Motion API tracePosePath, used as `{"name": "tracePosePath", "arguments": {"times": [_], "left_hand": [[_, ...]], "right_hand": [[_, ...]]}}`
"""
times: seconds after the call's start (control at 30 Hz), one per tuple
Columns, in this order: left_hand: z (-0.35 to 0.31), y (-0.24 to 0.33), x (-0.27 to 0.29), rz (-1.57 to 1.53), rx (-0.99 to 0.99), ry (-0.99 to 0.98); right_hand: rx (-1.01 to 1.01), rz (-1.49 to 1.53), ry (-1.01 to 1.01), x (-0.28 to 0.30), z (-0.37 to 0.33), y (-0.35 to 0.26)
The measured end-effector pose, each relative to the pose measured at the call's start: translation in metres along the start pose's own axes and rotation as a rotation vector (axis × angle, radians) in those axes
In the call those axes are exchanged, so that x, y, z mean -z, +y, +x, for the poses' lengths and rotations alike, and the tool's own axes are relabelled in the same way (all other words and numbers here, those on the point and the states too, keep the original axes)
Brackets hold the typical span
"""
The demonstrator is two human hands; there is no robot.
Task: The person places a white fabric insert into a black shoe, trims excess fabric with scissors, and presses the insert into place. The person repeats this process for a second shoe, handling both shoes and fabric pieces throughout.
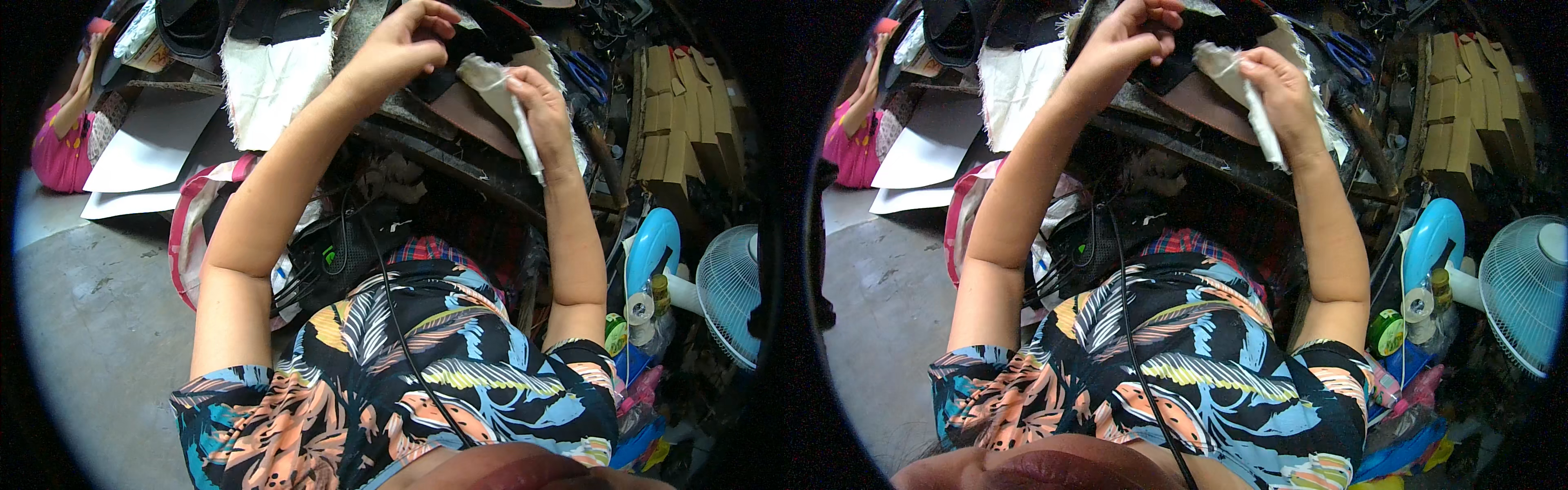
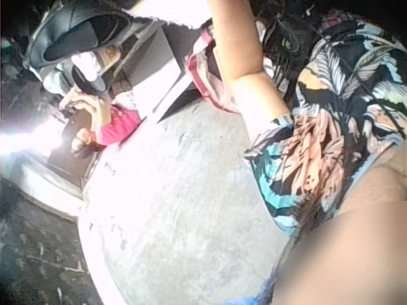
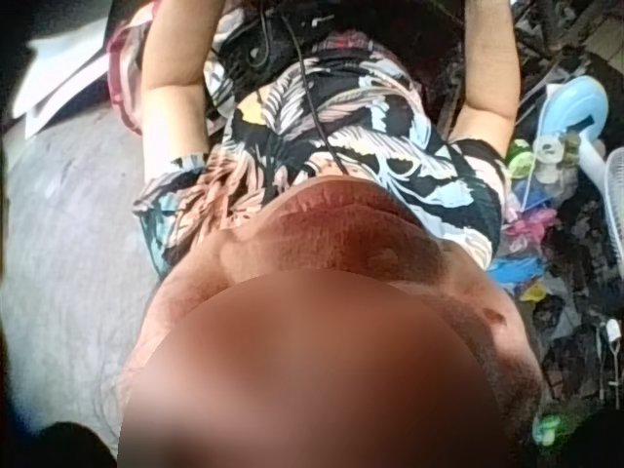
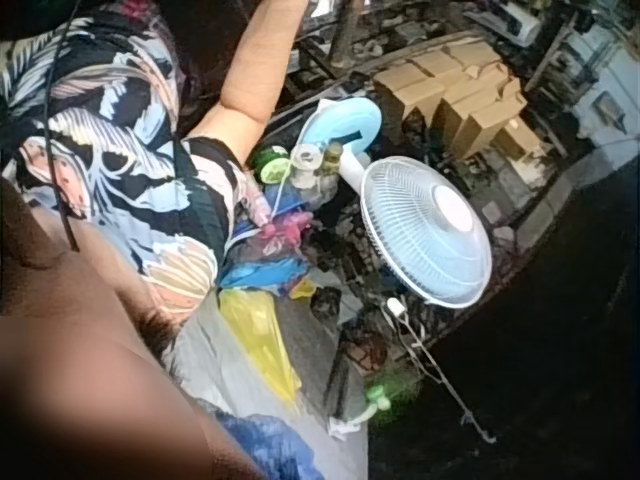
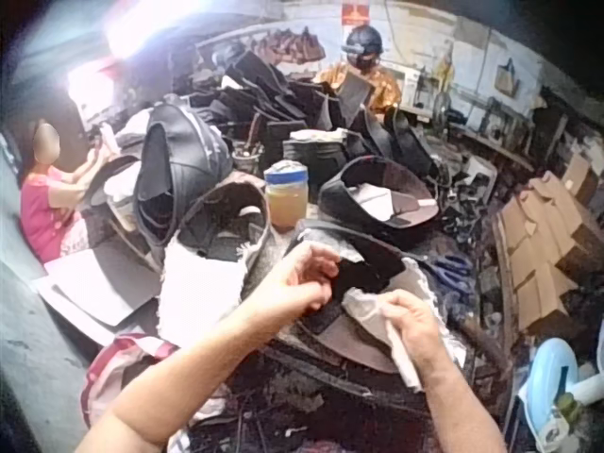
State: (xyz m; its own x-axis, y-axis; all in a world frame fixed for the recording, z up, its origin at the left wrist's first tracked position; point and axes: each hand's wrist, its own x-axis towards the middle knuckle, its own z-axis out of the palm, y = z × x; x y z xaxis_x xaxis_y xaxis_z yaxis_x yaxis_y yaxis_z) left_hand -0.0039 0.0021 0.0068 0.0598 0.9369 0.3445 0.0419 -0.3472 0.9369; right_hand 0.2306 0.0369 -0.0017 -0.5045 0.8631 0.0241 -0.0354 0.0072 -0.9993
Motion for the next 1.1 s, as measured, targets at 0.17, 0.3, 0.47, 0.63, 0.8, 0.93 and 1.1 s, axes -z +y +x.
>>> {"name": "tracePosePath", "arguments": {"times": [0.17, 0.3, 0.47, 0.63, 0.8, 0.93, 1.1], "left_hand": [[-0.007, 0.004, -0.028, 0.594, -0.304, -0.162], [-0.01, 0.01, -0.019, 0.607, -0.198, -0.108], [-0.037, 0.021, -0.004, 1.063, -0.581, -0.173], [-0.059, 0.052, 0.024, 1.233, -0.543, -0.092], [-0.051, 0.051, 0.008, 1.067, -0.723, -0.125], [-0.035, 0.034, -0.004, 0.906, -0.426, -0.15], [-0.031, 0.014, -0.002, 0.917, -0.313, -0.199]], "right_hand": [[0.007, 0.031, -0.127, 0.011, 0.0, 0.006], [0.201, -0.057, -0.115, 0.002, 0.001, 0.01], [0.236, -0.256, -0.089, -0.002, 0.003, 0.013], [0.23, -0.401, -0.036, -0.005, 0.003, 0.006], [0.516, -0.952, 0.05, -0.028, -0.006, -0.011], [0.557, -1.127, 0.013, -0.044, -0.009, -0.017], [0.339, -0.753, -0.194, -0.02, -0.01, -0.017]]}}
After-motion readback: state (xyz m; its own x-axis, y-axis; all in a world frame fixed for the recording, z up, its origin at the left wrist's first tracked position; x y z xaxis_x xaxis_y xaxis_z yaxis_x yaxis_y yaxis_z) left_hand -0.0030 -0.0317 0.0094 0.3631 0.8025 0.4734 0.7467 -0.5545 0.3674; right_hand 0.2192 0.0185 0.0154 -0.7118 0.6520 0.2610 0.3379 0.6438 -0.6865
